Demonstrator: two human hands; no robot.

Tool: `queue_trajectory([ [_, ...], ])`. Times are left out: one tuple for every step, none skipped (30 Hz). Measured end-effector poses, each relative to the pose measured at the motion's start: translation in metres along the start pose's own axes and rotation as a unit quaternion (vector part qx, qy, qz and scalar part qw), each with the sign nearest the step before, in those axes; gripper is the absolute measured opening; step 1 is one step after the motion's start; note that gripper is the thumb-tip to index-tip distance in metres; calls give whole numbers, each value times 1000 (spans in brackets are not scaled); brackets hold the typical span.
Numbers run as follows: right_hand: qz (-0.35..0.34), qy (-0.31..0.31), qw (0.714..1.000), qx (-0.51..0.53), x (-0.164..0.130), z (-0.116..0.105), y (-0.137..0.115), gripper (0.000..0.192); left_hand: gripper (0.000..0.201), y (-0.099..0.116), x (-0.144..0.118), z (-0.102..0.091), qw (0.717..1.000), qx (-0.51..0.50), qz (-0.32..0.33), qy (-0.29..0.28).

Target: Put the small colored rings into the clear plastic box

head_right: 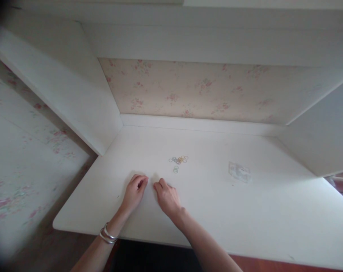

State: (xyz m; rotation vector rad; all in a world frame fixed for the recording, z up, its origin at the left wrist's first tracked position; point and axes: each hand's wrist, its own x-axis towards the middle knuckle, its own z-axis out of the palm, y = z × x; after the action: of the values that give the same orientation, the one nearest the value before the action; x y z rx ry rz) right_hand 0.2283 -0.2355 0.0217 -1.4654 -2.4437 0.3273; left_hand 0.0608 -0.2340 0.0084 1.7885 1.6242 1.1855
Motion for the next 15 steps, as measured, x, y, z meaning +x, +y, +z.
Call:
queue_trajectory([
  [-2,-2,1000,-3,0,0,-1,24,21,0,0,0,1000,1,-1,3],
  [-1,-1,1000,-1,-1,0,-1,24,21,-1,0,1,1000,1,-3,5],
  [1,3,1000,4,-2,-1,-2,25,21,-1,0,1,1000,1,-5,5],
  [6,12,1000,14,-4,-2,-2,25,21,-1,0,2,1000,0,-8,4],
  [16,25,999,27,-6,-4,-1,26,21,-2,0,2,1000,-2,-10,1],
  [30,42,998,44,-10,-6,0,28,21,-2,0,2,1000,-4,-12,-2],
  [46,61,995,62,-14,-8,3,29,22,-1,0,2,1000,-5,-13,-5],
  [63,78,992,80,-18,-10,8,31,22,-1,0,2,1000,-7,-13,-7],
  [80,93,988,98,-24,-12,14,32,22,-1,1,1,1000,-9,-12,-7],
  [96,103,983,115,-29,-14,21,34,23,0,1,1,1000,-10,-11,-6],
  [111,109,979,129,-35,-15,29,35,23,0,1,0,1000,-11,-12,-7],
  [126,114,976,139,-41,-17,39,36,24,1,2,0,1000,-13,-14,-7],
  [139,117,972,148,-47,-18,49,36,24,1,2,0,1000,-14,-19,-8],
  [150,124,969,155,-53,-19,59,36,25,1,2,-1,1000,-15,-26,-8],
  [162,133,964,161,-58,-20,68,36,25,1,2,0,999,-16,-32,-8],
])
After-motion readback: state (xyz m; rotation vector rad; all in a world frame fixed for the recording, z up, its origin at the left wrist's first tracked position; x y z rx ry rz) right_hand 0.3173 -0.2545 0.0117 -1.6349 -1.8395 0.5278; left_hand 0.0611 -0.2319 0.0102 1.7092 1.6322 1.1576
